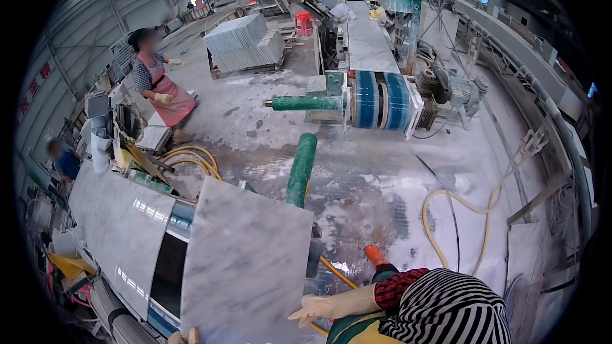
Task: The person repeatedly feeds large rectangular tiles through a grinding machine to polish their edges. They handle each tile by hand, guiding it through the machine and then placing it onto a conveyor belt or stack. The process is continuous and repetitive throughout the clip.
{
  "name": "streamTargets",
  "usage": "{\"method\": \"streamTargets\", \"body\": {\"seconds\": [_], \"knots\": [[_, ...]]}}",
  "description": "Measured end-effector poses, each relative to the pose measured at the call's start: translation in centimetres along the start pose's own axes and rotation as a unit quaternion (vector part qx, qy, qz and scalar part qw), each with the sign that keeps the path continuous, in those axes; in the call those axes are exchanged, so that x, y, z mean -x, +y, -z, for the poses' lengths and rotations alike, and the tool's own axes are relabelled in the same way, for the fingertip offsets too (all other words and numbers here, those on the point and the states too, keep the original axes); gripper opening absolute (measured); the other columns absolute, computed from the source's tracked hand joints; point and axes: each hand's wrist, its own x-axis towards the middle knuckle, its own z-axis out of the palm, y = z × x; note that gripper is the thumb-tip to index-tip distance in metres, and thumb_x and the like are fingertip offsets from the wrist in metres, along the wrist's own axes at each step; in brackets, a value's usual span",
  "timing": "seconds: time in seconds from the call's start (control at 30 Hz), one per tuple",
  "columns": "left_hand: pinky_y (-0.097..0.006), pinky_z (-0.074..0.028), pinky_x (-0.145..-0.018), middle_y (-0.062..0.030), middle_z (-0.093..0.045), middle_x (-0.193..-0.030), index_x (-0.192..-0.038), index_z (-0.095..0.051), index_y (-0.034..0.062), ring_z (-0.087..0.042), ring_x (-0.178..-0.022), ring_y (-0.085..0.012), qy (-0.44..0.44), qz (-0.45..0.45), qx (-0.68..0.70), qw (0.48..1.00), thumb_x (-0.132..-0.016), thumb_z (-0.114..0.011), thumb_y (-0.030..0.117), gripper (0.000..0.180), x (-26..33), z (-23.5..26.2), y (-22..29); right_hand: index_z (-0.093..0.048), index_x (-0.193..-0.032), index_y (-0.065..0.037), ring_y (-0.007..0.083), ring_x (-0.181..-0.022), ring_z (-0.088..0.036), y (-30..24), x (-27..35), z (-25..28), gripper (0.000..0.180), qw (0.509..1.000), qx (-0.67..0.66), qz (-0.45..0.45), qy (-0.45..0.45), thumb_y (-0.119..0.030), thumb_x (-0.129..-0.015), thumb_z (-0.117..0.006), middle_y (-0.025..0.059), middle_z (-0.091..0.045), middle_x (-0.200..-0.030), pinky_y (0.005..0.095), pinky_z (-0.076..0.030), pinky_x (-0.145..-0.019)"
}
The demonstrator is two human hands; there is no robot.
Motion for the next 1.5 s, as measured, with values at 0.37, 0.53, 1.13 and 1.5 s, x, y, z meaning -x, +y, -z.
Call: {"method": "streamTargets", "body": {"seconds": [0.37,0.53,1.13,1.5], "knots": [[-0.047,-0.052,-0.082,-0.0212,-0.075,-0.100,-0.110,-0.073,0.0007,-0.069,-0.089,-0.0360,0.075,0.048,-0.131,0.987,-0.097,-0.061,0.050,0.052,-5.3,-16.9,26.6,-0.063,-0.102,0.006,0.0158,-0.075,-0.058,-23.2,14.7,16.1,0.050,0.945,0.124,0.114,0.281,-0.043,-0.095,-0.070,0.0107,-0.067,-0.091,0.0336,-0.051,-0.072],[-0.041,-0.039,-0.061,-0.0110,-0.055,-0.066,-0.081,-0.061,-0.0043,-0.047,-0.062,-0.0225,0.016,-0.163,-0.035,0.986,-0.096,-0.063,0.040,0.047,-14.7,-33.0,31.1,-0.059,-0.129,0.003,0.0164,-0.095,-0.061,-27.2,23.8,30.1,0.054,0.879,0.027,0.159,0.448,-0.039,-0.097,-0.069,0.0115,-0.069,-0.112,0.0341,-0.051,-0.087],[-0.039,-0.046,-0.098,-0.0222,-0.070,-0.119,-0.127,-0.066,-0.0026,-0.065,-0.111,-0.0312,-0.302,-0.003,-0.091,0.949,-0.101,-0.041,0.064,0.076,-17.2,-65.7,44.2,-0.060,-0.134,0.000,0.0256,-0.114,-0.062,-28.9,44.8,45.8,0.059,0.671,-0.119,0.134,0.719,-0.041,-0.092,-0.068,0.0159,-0.067,-0.124,0.0369,-0.046,-0.099],[-0.035,-0.050,-0.093,-0.0105,-0.068,-0.112,-0.127,-0.064,0.0033,-0.061,-0.103,-0.0171,-0.382,0.222,0.186,0.878,-0.101,-0.051,0.060,0.064,-20.8,-68.6,44.3,-0.051,-0.145,-0.001,0.0219,-0.127,-0.058,-23.1,44.4,40.2,0.049,0.676,-0.453,0.208,0.543,-0.029,-0.105,-0.054,0.0121,-0.061,-0.139,0.0349,-0.046,-0.107]]}}
